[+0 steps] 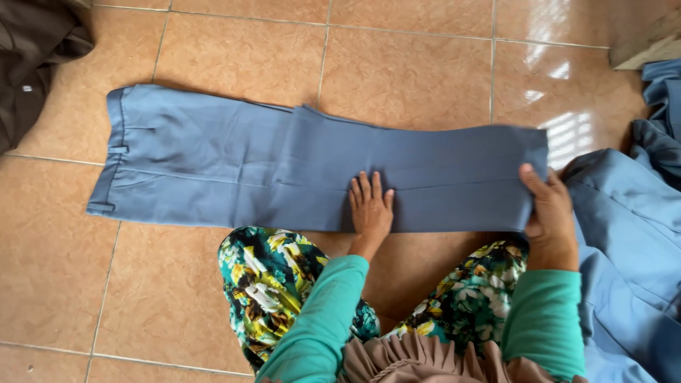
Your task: Folding grey trousers into a neat rectangular shape on a tiled floor.
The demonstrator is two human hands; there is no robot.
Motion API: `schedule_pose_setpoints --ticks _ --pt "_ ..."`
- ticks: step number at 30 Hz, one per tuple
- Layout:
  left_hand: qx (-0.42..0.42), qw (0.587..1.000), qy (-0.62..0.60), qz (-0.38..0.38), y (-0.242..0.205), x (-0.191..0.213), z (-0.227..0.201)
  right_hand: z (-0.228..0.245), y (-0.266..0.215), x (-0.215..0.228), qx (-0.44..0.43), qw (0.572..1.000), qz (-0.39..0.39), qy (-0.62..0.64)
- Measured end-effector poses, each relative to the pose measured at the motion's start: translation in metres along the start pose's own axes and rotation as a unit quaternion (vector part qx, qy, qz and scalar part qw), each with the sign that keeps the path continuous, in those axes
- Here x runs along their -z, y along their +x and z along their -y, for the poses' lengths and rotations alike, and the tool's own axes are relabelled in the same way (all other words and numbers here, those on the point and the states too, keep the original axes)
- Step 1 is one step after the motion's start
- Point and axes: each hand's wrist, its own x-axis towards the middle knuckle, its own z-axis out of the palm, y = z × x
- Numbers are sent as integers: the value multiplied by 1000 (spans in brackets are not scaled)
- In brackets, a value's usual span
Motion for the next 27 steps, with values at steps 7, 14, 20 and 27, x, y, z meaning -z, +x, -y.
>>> schedule_pose_setpoints --ticks 7,14,20,27 --pt "-61 988 -135 46 -19 -14 -103 62 -40 20 74 980 44 177" --pt "-128 958 -166 197 2 -34 -133 54 -27 -12 53 982 60 168" --pt "156 830 -490 218 48 -39 -51 -39 25 -90 25 989 105 102" --pt "404 649 -622 167 74 118 75 -100 -16 -205 10 942 331 -48"
